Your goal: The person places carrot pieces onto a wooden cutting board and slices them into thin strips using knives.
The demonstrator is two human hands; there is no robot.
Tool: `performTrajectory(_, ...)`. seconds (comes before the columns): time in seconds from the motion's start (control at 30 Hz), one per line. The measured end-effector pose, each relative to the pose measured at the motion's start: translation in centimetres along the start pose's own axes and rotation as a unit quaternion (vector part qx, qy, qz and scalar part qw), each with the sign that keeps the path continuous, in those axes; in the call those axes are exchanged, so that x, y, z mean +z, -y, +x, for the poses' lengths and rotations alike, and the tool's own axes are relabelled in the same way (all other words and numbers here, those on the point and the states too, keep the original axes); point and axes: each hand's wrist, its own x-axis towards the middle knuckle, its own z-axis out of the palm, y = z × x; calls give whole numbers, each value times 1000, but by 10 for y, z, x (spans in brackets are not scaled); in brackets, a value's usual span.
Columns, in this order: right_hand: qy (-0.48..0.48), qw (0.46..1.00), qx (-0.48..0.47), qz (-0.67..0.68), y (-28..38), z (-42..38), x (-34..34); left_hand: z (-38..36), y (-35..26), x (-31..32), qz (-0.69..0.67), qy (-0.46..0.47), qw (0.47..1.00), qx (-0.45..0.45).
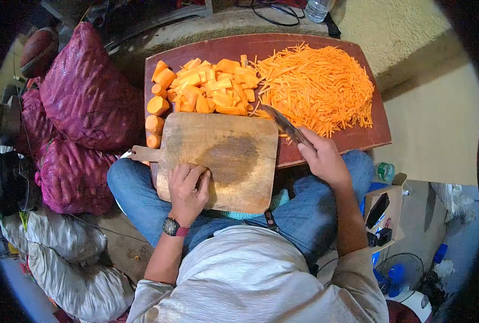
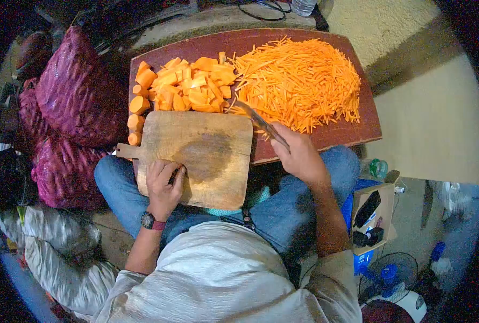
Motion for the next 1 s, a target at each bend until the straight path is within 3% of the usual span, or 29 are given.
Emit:
performTrajectory(0.07, -42, 992, -27, -112, 0, 9, 0, 0, 0, 1, 5, 0, 1000, 2)
performTrajectory(0.17, -85, 991, -70, -74, -12, 25, -10, 1, -1, 0, 10, 1, 1000, 3)
performTrajectory(0.37, -131, 987, -45, -85, -24, 44, -35, 0, -1, 0, 5, 1, 1000, 2)
performTrajectory(0.5, -150, 987, -62, -10, -32, 64, -67, 1, 0, 0, -1, -4, 1000, 5)
performTrajectory(0.57, -234, 971, -40, -15, -36, 73, -81, 2, -2, -1, 2, -2, 1000, 4)
performTrajectory(0.63, -249, 968, -20, -18, -17, 73, -94, 2, -4, -2, 5, 2, 1000, 4)
performTrajectory(0.7, -255, 957, 45, 128, -6, 73, -98, 2, -4, -1, 13, 2, 1000, -2)
performTrajectory(0.77, -269, 946, 7, 178, -14, 77, -87, 2, -4, 0, 13, 3, 1000, -2)
performTrajectory(0.9, -227, 943, -10, 244, -9, 65, -60, 2, -4, 0, 15, 11, 1000, -11)
performTrajectory(1.0, -90, 965, 48, 241, 3, 47, -45, 4, -4, 1, 19, 9, 1000, -2)
